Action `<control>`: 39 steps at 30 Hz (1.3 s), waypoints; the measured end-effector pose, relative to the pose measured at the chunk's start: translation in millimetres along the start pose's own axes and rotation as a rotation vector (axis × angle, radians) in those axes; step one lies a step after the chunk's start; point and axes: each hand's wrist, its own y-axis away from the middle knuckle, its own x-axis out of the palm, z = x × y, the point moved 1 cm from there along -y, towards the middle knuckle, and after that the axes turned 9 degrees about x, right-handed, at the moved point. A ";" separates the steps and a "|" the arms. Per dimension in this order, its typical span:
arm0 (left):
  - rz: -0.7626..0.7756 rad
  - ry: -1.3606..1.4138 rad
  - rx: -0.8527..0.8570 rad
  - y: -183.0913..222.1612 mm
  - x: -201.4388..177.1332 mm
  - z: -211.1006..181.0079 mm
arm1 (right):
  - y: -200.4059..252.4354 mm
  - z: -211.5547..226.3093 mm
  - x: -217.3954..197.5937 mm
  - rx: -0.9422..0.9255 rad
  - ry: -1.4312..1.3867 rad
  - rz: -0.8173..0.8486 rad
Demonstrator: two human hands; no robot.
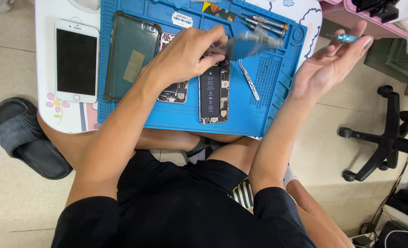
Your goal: The person is repairing a disassembled smartphone on a blue work mat. They use a screwdriver to remove screws from the phone's internal frame and place them into a compartment on the mat. The person also uses tweezers to handle small components and adjusts the phone's position during the process.
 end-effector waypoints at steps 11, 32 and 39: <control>0.080 -0.157 0.172 11.5 5.6 -7.2 | 31.2 -94.6 81.2 0.048 0.446 0.287; 0.072 -0.152 0.141 10.0 5.8 -3.3 | 66.1 -109.8 106.2 -0.146 0.630 0.686; 0.055 -0.135 0.156 9.8 5.2 -2.4 | 69.0 -103.4 106.9 -0.203 0.671 0.740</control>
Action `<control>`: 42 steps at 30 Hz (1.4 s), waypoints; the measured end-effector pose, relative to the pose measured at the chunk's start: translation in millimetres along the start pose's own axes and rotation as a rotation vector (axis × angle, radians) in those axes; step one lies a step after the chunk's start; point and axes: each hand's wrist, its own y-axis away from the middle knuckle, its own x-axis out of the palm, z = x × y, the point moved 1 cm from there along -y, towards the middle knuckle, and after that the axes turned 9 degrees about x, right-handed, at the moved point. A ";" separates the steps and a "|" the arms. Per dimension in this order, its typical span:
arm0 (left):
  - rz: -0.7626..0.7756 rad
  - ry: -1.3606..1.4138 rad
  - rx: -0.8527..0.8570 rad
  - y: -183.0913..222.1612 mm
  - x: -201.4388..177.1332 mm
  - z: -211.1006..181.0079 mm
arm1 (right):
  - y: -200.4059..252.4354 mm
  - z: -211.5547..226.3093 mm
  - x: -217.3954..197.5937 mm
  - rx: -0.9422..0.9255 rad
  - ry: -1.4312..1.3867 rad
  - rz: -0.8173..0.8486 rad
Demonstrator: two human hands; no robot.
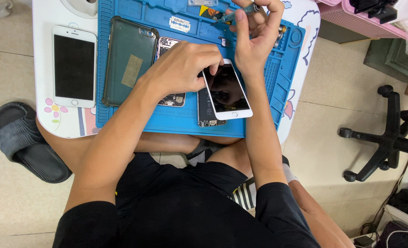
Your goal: The person is repairing a disassembled smartphone on a blue work mat. They use a screwdriver to remove screws from the phone's internal frame and place them into a compartment on the mat. The person also uses tweezers to handle small components and adjusts the phone's position during the process.
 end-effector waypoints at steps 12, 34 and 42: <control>0.015 -0.016 -0.007 -2.2 -2.7 -2.1 | 2.3 20.8 3.1 -0.048 0.029 -0.026; 0.200 -0.041 0.016 1.2 -11.9 -4.7 | 3.5 2.4 1.2 -0.009 -0.033 -0.053; 0.331 0.057 -0.021 2.0 -17.4 -5.2 | 3.2 -0.6 -2.3 -0.035 -0.032 -0.041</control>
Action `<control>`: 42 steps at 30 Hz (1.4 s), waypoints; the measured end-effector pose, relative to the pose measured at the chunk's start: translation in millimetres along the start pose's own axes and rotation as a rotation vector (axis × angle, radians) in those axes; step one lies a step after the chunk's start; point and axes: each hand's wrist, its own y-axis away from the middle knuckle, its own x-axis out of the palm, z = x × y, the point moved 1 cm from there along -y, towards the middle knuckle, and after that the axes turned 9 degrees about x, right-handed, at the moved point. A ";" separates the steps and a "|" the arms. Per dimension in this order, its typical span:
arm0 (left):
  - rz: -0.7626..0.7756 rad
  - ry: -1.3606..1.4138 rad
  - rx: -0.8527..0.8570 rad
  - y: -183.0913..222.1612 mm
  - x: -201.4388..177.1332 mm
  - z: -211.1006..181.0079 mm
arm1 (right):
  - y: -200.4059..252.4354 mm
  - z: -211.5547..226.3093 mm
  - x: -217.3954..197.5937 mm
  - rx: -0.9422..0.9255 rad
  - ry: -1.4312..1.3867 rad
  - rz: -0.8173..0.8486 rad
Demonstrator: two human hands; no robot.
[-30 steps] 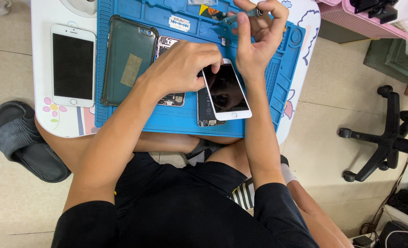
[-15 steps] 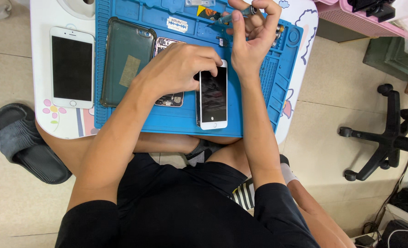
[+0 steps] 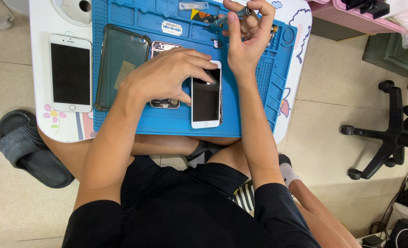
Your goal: The person is repairing a disassembled smartphone on a blue work mat. They use a screwdriver to remove screws from the phone's internal frame and place them into a compartment on the mat. The person also uses tweezers to handle small components and adjusts the phone's position during the process.
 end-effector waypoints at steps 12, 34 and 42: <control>-0.733 -0.379 -0.117 5.7 -11.3 16.8 | 1.5 -5.6 -1.4 0.032 -0.095 -0.012; -0.688 -0.593 -0.172 -5.6 6.5 25.1 | -2.0 -1.0 -7.7 0.045 -0.176 0.007; -0.700 -0.621 -0.201 -6.9 3.8 26.7 | -7.1 -18.1 -25.1 0.028 -0.225 -0.177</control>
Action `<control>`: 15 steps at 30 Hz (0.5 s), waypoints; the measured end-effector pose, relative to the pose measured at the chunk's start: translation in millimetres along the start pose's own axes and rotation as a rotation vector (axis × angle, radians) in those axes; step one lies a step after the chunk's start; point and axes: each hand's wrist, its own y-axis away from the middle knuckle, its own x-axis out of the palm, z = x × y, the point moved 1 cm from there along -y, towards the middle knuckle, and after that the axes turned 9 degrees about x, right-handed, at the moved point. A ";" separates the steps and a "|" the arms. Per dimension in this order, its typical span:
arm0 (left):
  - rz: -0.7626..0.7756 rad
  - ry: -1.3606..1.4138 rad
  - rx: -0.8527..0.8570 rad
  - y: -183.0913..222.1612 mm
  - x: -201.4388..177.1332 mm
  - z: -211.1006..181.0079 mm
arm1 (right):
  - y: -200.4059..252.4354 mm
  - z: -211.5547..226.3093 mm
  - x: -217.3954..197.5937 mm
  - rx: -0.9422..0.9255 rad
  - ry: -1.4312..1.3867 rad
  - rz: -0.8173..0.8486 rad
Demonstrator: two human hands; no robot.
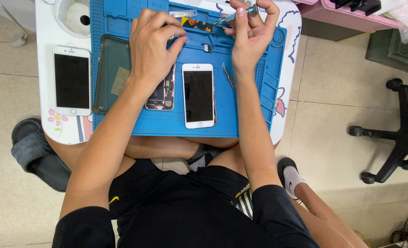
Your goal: The person is repairing a disassembled smartphone on a blue work mat. They use a screwdriver to remove screws from the phone's internal frame and place them into a compartment on the mat. The person also uses tweezers to handle small components and adjusts the phone's position during the process.
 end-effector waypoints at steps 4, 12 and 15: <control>0.057 -0.024 0.027 -8.5 0.0 1.5 | -1.2 -1.0 -4.3 0.004 -0.002 -0.039; 0.135 -0.109 0.099 -15.0 15.9 10.7 | -3.1 1.7 -5.3 -0.003 0.006 -0.080; 0.113 -0.070 0.073 -11.5 18.8 10.7 | -3.2 2.3 -6.2 0.018 0.010 -0.092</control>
